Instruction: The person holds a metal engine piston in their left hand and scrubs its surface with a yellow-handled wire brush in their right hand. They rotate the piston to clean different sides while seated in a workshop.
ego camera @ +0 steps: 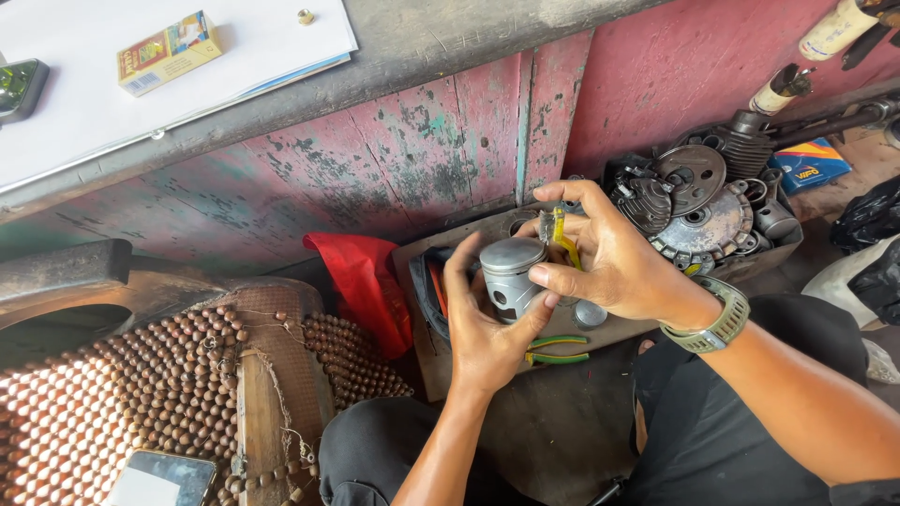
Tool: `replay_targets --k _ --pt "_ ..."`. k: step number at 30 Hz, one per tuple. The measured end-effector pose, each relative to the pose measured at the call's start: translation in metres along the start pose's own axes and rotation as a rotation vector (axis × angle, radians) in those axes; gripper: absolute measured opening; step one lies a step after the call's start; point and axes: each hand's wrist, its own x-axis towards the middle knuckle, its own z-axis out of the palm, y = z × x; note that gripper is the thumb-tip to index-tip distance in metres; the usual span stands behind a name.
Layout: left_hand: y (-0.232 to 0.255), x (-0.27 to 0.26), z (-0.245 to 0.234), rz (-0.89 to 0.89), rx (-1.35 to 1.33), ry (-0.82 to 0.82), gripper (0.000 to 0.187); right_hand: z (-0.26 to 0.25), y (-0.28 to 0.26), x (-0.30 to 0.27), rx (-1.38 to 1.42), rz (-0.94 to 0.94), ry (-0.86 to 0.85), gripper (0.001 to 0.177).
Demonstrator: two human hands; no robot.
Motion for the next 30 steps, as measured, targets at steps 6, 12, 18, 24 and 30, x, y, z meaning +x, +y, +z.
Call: replay_targets --k 6,12,18,24,30 --pt "-0.003 0.007 -0.014 0.016 0.023 -0.179 0.067 0.002 -0.008 -0.003 0.027 0.021 0.038 0.081" --pt "-0.017 0.002 0.000 -0.167 -0.396 -0.177 0.064 0.001 -0.010 -0.005 0.038 0.054 0.057 0.078" --pt "-0.030 0.005 -0.001 -0.353 -0.833 -0.186 0.076 0.001 -0.022 -0.004 -0.029 0.065 0.043 0.076" --pt "-0.037 0.009 -0.004 -0.396 -0.918 -0.178 0.080 -0.017 -0.010 -0.004 -0.365 -0.062 0.060 0.077" --pt "-0.040 0.011 -0.005 -0.369 -0.967 -0.165 0.079 -0.036 0.000 -0.010 -0.513 -0.154 -0.025 0.027"
